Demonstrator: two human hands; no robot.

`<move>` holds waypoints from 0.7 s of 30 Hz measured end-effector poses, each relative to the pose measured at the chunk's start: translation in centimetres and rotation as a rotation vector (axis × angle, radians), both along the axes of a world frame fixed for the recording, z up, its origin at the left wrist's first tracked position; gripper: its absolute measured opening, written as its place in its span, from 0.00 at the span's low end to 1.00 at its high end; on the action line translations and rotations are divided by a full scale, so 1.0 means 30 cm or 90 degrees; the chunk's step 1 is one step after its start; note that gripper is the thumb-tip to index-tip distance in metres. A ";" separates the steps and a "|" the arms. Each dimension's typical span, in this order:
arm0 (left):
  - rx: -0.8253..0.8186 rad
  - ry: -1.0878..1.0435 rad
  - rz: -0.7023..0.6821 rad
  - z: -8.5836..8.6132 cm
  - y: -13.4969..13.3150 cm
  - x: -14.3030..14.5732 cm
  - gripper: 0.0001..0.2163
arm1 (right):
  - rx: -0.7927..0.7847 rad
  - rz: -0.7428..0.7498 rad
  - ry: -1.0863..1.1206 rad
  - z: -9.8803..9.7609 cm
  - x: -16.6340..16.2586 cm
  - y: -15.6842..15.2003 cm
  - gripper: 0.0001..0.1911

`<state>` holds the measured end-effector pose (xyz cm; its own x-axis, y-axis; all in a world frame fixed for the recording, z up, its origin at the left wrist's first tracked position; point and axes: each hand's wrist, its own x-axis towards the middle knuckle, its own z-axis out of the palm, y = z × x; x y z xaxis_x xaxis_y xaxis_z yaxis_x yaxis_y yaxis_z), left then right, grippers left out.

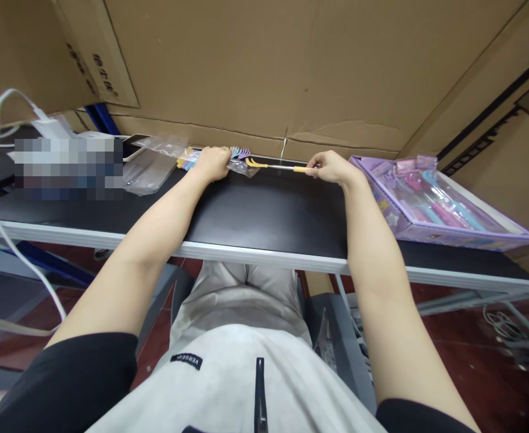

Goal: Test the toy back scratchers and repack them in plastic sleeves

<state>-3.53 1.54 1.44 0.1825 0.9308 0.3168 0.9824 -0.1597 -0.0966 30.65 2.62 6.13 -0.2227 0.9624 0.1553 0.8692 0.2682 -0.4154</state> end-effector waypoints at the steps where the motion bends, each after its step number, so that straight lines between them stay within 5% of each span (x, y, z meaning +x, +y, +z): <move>1: -0.002 -0.003 0.001 0.000 0.000 -0.001 0.20 | -0.002 -0.002 -0.001 0.006 -0.001 -0.009 0.15; 9: -0.006 -0.013 0.006 -0.004 0.008 -0.010 0.20 | 0.009 0.011 0.000 0.027 0.005 -0.038 0.11; 21: -0.017 -0.048 -0.099 -0.017 0.013 0.016 0.18 | 0.006 0.064 0.034 0.006 -0.056 -0.044 0.15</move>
